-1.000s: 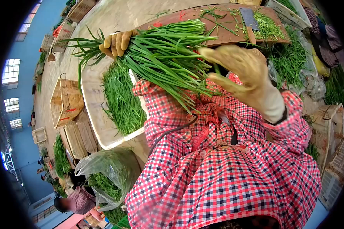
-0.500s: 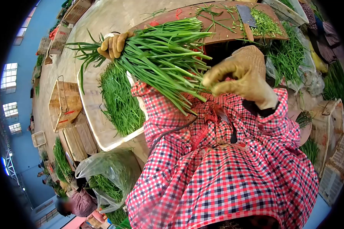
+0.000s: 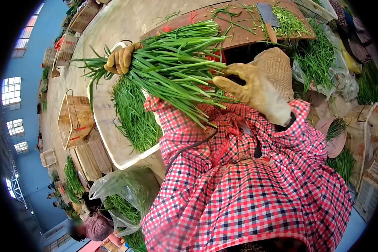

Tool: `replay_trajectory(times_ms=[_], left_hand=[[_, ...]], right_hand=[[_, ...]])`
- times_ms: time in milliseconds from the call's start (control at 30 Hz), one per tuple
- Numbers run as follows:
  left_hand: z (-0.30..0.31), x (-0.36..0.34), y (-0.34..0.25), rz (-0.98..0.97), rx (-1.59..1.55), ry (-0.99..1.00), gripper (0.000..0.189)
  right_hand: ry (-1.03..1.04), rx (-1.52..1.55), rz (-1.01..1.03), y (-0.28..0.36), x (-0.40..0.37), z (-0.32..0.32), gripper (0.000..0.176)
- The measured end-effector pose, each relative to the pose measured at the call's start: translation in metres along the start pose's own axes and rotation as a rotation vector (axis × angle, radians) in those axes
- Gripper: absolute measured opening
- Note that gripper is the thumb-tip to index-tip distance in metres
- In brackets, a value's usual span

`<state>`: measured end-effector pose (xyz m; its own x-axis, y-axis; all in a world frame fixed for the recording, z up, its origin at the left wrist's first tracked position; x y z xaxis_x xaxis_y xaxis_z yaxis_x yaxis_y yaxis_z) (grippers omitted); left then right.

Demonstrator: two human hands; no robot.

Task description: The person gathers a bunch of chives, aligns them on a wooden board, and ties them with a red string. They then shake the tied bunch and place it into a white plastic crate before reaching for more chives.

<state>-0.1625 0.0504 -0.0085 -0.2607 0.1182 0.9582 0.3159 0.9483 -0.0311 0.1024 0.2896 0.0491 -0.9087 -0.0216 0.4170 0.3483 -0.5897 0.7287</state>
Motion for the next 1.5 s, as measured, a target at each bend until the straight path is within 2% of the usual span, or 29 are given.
replay_trajectory(times_ms=[33,67,167,200,300,333,433,467,567,600,700,733,833,867,967,1000,1100,1200,1300,1500], left_hand=[[-0.001,-0.001,0.0,0.001,0.001,0.0,0.042],[-0.004,-0.002,0.004,0.006,0.002,0.001,0.042],[-0.006,-0.001,0.009,0.002,-0.007,0.0,0.041],[-0.006,-0.001,0.011,-0.003,-0.004,-0.001,0.041],[-0.009,-0.002,0.014,-0.008,0.009,-0.002,0.041],[-0.009,-0.003,0.016,-0.008,0.01,-0.002,0.04],[-0.01,-0.006,0.014,-0.001,0.037,-0.009,0.04],[-0.01,-0.006,0.013,0.009,0.043,-0.02,0.04],[-0.009,-0.008,0.013,0.035,0.063,-0.061,0.04],[-0.008,-0.007,0.013,0.046,0.064,-0.052,0.04],[-0.006,-0.012,0.013,0.06,0.063,-0.101,0.04],[-0.005,-0.014,0.012,0.064,0.064,-0.126,0.04],[-0.001,-0.017,0.005,0.066,0.071,-0.111,0.041],[0.001,-0.016,0.001,0.075,0.082,-0.083,0.042],[0.001,-0.016,-0.005,0.086,0.117,-0.074,0.043],[0.003,-0.017,-0.006,0.093,0.117,-0.073,0.043],[-0.002,-0.008,0.002,0.134,0.121,-0.036,0.044],[0.004,-0.011,0.002,0.138,0.062,-0.038,0.044],[-0.001,-0.012,0.008,0.12,0.036,-0.087,0.043],[-0.018,-0.004,0.027,-0.005,-0.068,-0.144,0.042]], right_hand=[[-0.028,0.035,-0.038,-0.007,-0.003,-0.015,0.034],[-0.157,-0.032,0.076,-0.018,-0.003,-0.03,0.036],[-0.147,0.154,-0.002,-0.008,0.006,-0.039,0.038],[-0.135,0.408,-0.091,-0.009,0.003,-0.045,0.032],[-0.164,0.731,-0.366,-0.005,-0.009,-0.049,0.026],[-0.216,0.779,-0.385,-0.003,-0.009,-0.051,0.023],[-0.204,0.85,-0.344,-0.006,-0.016,-0.054,0.025],[-0.198,0.725,-0.299,-0.006,-0.017,-0.054,0.025],[-0.123,0.678,-0.39,-0.005,-0.018,-0.043,0.027],[-0.146,0.777,-0.446,0.0,-0.02,-0.039,0.023],[-0.113,0.52,-0.14,-0.019,-0.038,-0.031,0.019],[-0.116,0.328,-0.013,-0.013,-0.038,-0.021,0.018],[-0.077,0.455,-0.104,-0.021,-0.055,0.01,0.02],[-0.093,0.342,-0.149,-0.02,-0.057,0.019,0.019],[-0.206,-0.002,-0.021,-0.013,-0.044,0.03,0.02],[-0.178,-0.401,0.247,-0.007,-0.03,0.035,0.03],[-0.152,-0.492,0.419,0.014,0.007,0.014,0.033],[-0.22,-0.69,0.655,0.003,0.026,-0.019,0.031],[-0.24,-0.612,0.774,-0.001,0.031,-0.027,0.03],[-0.211,-0.322,0.767,0.008,0.031,-0.017,0.032]])
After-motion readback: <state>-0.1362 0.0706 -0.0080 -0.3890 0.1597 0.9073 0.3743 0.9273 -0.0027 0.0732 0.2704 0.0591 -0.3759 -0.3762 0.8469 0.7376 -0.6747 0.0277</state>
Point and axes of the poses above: each hand's wrist, its own x-axis towards the middle knuckle, its own z-axis out of the back of the hand, y = z × x, the point moved 1 cm from there along x, towards the middle knuckle, and after that the axes turned 5 degrees about z, right-handed, at the moved point
